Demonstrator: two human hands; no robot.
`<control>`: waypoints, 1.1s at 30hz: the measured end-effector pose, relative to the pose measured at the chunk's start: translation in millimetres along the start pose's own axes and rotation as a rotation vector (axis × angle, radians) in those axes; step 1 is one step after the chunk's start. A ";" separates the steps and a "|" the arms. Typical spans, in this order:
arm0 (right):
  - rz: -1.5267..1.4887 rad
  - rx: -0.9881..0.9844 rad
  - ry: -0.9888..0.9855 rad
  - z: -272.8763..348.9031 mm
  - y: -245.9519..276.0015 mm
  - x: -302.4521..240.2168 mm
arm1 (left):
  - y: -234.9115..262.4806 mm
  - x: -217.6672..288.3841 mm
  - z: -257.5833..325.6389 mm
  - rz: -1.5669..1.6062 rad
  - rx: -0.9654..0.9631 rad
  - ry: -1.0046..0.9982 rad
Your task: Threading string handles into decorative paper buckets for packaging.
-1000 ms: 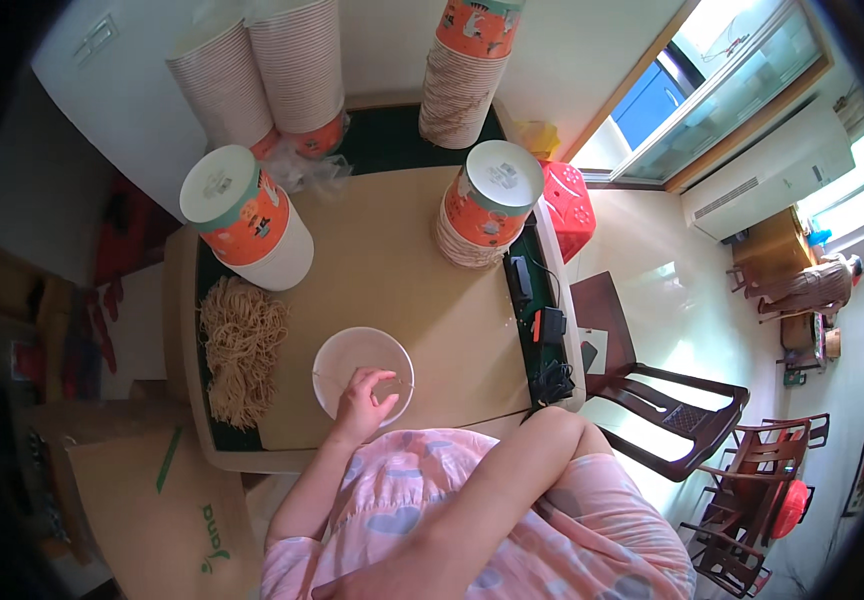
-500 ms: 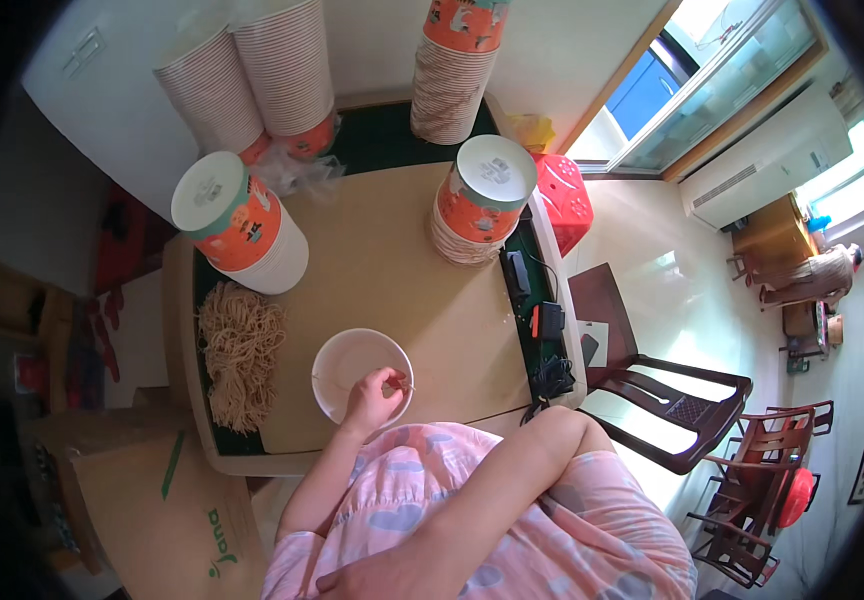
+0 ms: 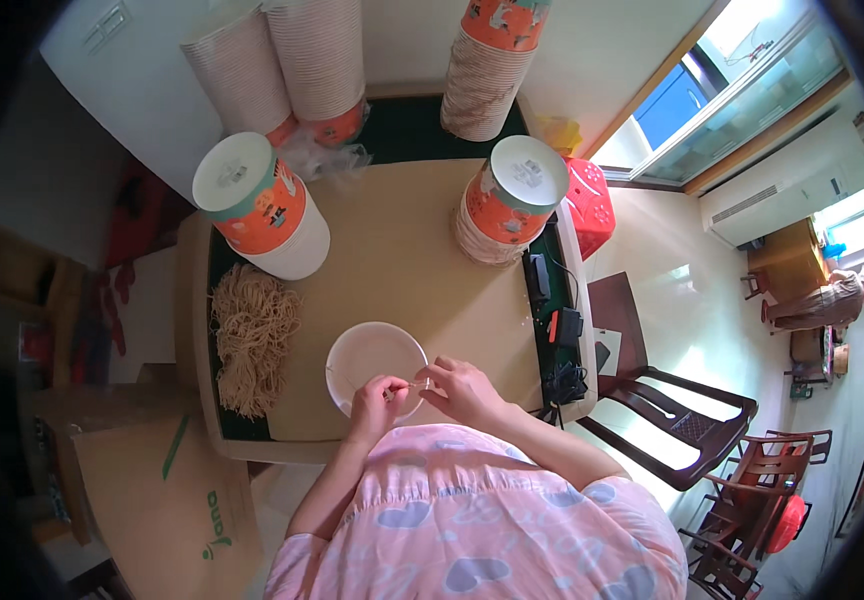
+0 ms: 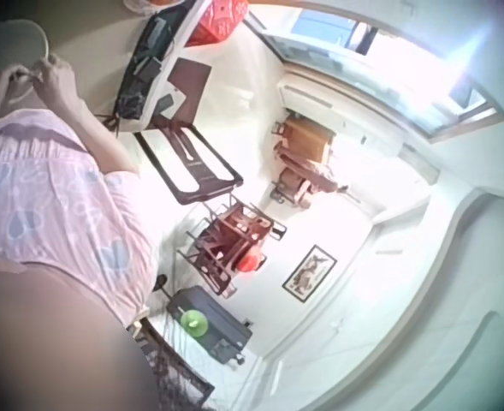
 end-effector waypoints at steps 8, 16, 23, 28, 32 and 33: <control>0.357 -0.032 -0.116 -2.2 -36.0 36.2 | -0.2 4.7 -0.4 -0.072 0.066 0.021; 0.294 0.068 -0.060 -2.3 -29.2 29.1 | -13.3 5.3 -4.9 0.095 -0.074 0.065; 0.288 0.131 -0.020 -2.7 -29.1 16.2 | -5.3 -1.5 -4.9 0.098 -0.042 0.101; 0.300 0.113 -0.010 -2.8 -34.4 19.3 | 2.6 -10.0 -4.0 0.029 -0.023 0.073; 0.308 0.116 -0.002 -1.0 -33.5 18.6 | 3.1 -15.4 -2.4 0.006 -0.053 0.137; 0.307 0.116 -0.002 -0.6 -35.1 20.1 | 2.7 -15.6 -1.9 0.030 -0.059 0.123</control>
Point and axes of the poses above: each hand's wrist, its own z-axis away from the middle knuckle, its own y-axis out of the back of the hand, x = y × z, the point moved 9 cm from there along -z, towards the middle knuckle, and after that the axes turned 14 degrees about y, right-handed, at the moved point
